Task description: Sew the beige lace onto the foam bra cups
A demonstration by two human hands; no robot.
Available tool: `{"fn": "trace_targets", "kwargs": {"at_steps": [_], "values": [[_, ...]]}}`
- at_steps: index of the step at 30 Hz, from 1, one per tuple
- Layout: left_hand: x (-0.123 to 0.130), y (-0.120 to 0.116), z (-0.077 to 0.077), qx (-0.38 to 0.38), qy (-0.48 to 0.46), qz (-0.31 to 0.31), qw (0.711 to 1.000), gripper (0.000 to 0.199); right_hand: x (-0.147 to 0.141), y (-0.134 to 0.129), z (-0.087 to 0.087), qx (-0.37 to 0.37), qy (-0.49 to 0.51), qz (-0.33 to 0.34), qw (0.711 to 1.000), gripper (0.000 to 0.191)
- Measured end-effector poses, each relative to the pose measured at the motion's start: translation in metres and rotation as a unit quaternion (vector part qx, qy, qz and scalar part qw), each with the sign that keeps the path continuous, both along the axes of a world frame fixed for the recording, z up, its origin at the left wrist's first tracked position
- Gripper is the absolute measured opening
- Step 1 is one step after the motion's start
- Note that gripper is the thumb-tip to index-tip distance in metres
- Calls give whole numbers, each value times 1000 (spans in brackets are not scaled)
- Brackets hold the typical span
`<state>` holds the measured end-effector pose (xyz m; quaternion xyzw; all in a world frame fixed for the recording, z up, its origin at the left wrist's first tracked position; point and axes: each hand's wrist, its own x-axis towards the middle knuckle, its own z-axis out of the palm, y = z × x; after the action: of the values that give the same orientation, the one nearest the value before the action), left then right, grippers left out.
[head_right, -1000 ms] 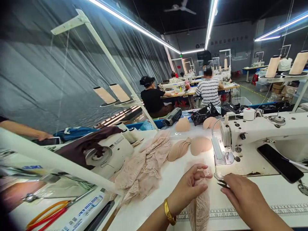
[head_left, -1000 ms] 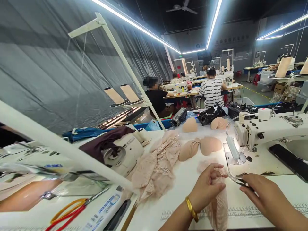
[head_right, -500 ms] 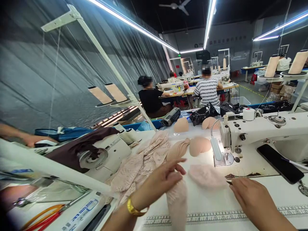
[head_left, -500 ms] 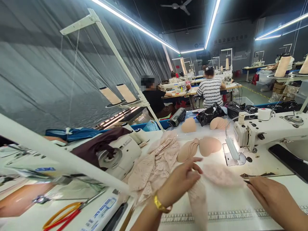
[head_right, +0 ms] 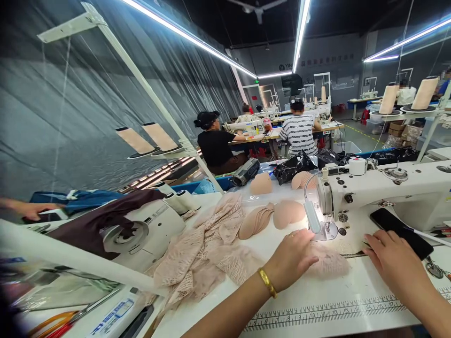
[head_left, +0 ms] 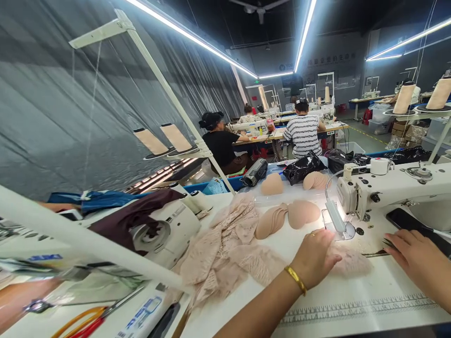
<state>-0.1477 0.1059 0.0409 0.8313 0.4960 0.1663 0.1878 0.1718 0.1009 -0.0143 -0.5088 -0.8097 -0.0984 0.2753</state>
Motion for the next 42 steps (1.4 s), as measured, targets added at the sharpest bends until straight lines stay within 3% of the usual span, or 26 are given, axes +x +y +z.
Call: {"fn": "trace_targets", "kwargs": {"at_steps": [3, 5, 6, 8, 10, 12, 15, 17, 19, 23, 24, 28, 30, 33, 37, 40, 42], "values": [[24, 12, 2, -35, -1, -7, 999, 15, -26, -10, 0, -117, 80, 81, 987, 41], [27, 10, 6, -51, -19, -18, 998, 8, -47, -18, 2, -201, 170, 108, 959, 53], [24, 6, 9, -57, -38, -21, 997, 7, -57, -21, 4, -248, 227, 121, 934, 60], [12, -7, 16, -94, -141, -16, 985, 10, -74, -26, 12, -351, 351, 155, 855, 65], [-6, -23, 21, -178, -310, 1, 934, 23, -86, -29, 21, -426, 463, 184, 755, 58], [-21, -37, 23, -297, -448, 9, 843, 38, -95, -29, 31, -458, 541, 195, 678, 51], [-25, -48, 19, -424, -502, 12, 754, 53, -108, -29, 41, -489, 563, 213, 631, 46], [-15, -50, 12, -424, -532, 41, 732, 57, -114, -29, 43, -497, 534, 230, 644, 45], [-3, -51, 5, -377, -575, 92, 720, 57, -118, -28, 40, -487, 511, 230, 670, 44], [9, -53, -4, -310, -631, 158, 693, 54, -115, -28, 25, -468, 501, 198, 701, 42], [9, -54, -5, -301, -638, 164, 689, 53, -113, -29, 21, -451, 496, 186, 719, 42], [6, -59, -8, -284, -643, 167, 691, 53, -108, -33, 12, -297, 422, 137, 846, 39], [4, -61, -8, -283, -635, 164, 700, 53, -111, -35, 13, -251, 381, 160, 875, 28], [2, -62, -7, -269, -620, 157, 720, 54, -118, -36, 20, -225, 349, 203, 887, 14], [1, -63, -11, -232, -602, 170, 745, 55, -121, -43, 27, -249, 351, 210, 878, 23], [2, -67, -18, -211, -567, 185, 775, 59, -119, -49, 29, -347, 375, 175, 842, 30], [2, -69, -22, -203, -542, 184, 794, 65, -119, -48, 29, -396, 428, 163, 796, 32]]}}
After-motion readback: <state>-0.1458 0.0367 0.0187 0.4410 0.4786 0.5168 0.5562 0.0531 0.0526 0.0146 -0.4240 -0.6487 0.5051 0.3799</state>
